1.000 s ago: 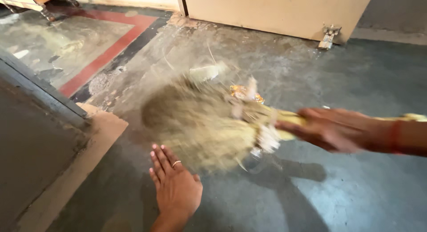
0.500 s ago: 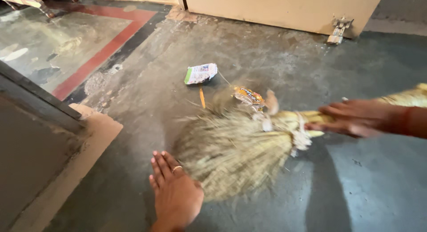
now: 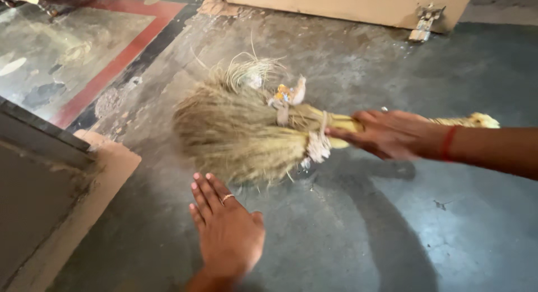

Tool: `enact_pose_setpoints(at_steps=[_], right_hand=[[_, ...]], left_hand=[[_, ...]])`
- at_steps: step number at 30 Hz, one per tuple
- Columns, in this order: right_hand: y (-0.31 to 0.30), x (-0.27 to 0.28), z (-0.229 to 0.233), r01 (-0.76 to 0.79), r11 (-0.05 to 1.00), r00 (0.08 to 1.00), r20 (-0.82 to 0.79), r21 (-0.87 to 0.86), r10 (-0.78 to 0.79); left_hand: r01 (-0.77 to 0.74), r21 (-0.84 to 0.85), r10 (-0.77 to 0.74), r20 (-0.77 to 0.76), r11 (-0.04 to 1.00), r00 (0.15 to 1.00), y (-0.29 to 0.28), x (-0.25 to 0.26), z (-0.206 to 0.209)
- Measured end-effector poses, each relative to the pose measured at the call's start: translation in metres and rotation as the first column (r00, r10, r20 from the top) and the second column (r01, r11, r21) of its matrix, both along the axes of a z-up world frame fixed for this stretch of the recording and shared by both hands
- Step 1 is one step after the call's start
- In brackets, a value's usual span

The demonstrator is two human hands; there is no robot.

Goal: The person sweeps a concrete floor using a traditional straw broom. They gather small debris and push larger items like a crumpled snack wrapper and a piece of paper across the floor.

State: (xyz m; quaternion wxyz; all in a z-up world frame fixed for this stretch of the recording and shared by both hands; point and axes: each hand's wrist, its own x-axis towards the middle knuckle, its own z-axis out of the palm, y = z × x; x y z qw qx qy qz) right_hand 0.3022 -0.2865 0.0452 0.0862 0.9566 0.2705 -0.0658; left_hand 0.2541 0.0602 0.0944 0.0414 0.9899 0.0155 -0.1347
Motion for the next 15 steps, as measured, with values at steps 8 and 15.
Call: enact_pose_setpoints(at_steps=[8,15], right_hand=[[-0.111,-0.102,-0.002,-0.289,0.957,0.956,-0.050,0.007,0.289],[-0.135,-0.105,-0.023,-0.354,0.897,0.931,-0.192,-0.264,0.311]], left_hand=[[0.156,-0.026,-0.146,0.228,0.987,0.963,-0.051,-0.048,0.013],[0.126,-0.050,-0.130,-0.074,0.991,0.989,-0.077,-0.051,0.011]])
